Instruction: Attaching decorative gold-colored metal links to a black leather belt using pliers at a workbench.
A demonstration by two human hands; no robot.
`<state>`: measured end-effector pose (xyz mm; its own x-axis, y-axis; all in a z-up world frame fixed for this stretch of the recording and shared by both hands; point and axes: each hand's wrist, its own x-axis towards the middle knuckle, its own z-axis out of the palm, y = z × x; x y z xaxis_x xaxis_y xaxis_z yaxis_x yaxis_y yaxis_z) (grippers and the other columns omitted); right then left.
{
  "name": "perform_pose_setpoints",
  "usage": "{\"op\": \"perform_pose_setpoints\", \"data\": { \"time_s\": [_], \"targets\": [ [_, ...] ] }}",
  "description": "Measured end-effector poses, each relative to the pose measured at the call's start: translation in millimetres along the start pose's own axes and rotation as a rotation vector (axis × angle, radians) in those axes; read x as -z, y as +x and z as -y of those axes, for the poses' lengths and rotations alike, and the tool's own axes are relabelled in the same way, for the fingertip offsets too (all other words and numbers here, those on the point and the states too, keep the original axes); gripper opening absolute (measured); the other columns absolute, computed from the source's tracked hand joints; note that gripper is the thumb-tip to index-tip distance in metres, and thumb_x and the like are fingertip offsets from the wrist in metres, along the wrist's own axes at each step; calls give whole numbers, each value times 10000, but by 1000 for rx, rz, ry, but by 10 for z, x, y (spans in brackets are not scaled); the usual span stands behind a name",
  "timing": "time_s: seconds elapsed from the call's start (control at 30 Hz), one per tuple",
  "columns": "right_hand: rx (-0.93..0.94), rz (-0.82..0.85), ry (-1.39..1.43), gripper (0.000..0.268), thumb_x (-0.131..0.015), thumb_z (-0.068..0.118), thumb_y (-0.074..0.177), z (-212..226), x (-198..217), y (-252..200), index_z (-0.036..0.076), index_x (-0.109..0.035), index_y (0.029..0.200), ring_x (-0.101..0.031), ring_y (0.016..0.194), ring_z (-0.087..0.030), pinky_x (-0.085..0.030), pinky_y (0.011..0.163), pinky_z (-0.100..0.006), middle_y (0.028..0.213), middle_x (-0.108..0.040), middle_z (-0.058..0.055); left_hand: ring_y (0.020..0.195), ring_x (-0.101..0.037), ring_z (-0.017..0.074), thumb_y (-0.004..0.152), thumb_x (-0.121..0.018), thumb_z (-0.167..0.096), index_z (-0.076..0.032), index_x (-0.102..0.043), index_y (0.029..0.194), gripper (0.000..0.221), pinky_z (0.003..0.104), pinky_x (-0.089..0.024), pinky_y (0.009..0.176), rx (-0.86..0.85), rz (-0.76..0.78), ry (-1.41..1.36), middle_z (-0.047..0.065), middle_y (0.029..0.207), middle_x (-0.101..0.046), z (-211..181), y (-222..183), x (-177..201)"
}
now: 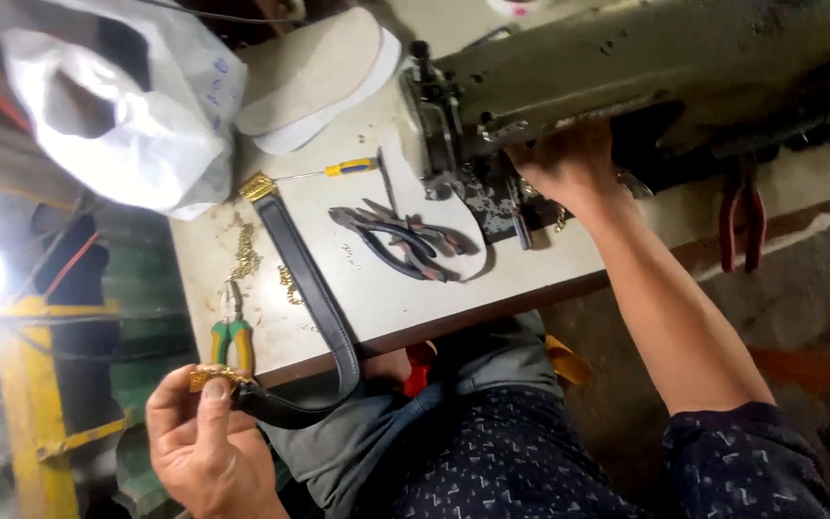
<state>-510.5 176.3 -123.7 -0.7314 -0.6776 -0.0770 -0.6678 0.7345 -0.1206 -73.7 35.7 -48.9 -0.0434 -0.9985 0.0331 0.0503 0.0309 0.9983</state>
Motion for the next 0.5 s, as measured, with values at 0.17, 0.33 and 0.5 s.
{"op": "perform_pose_setpoints", "data": {
  "time_s": [0.17, 0.33, 0.5],
  "targets": [
    [23, -28, 605, 677, -301, 631, 1114, 416, 217, 230, 142, -394, 655, -290, 631, -209, -341, 751, -425, 662, -292, -9, 900, -683, 155, 912, -716, -18, -45, -644, 1196, 295, 225, -593, 820, 25, -55, -87, 80, 1050, -688, 87, -39, 85],
    [-23, 27, 1379, 509, -324, 581, 1081, 635, 375, 281, 118, -453, 911, -348, 898, -287, -328, 912, -471, 958, -376, -80, 980, -682, 203, 929, -657, 52, -2, -615, 1205, 285, 284, -614, 919, 105, 12, -214, 139, 1090, -682, 59, -58, 114],
    [-210, 113, 2411, 511, -355, 515, 1036, 523, 461, 163, 86, -531, 1253, -424, 1254, -391, -309, 1127, -532, 1352, -487, -174, 1088, -678, 245, 913, -665, 39, -4, -606, 1212, 308, 335, -617, 981, 140, 17, -200, 169, 1155, -681, 25, -71, 136]
  ]
}}
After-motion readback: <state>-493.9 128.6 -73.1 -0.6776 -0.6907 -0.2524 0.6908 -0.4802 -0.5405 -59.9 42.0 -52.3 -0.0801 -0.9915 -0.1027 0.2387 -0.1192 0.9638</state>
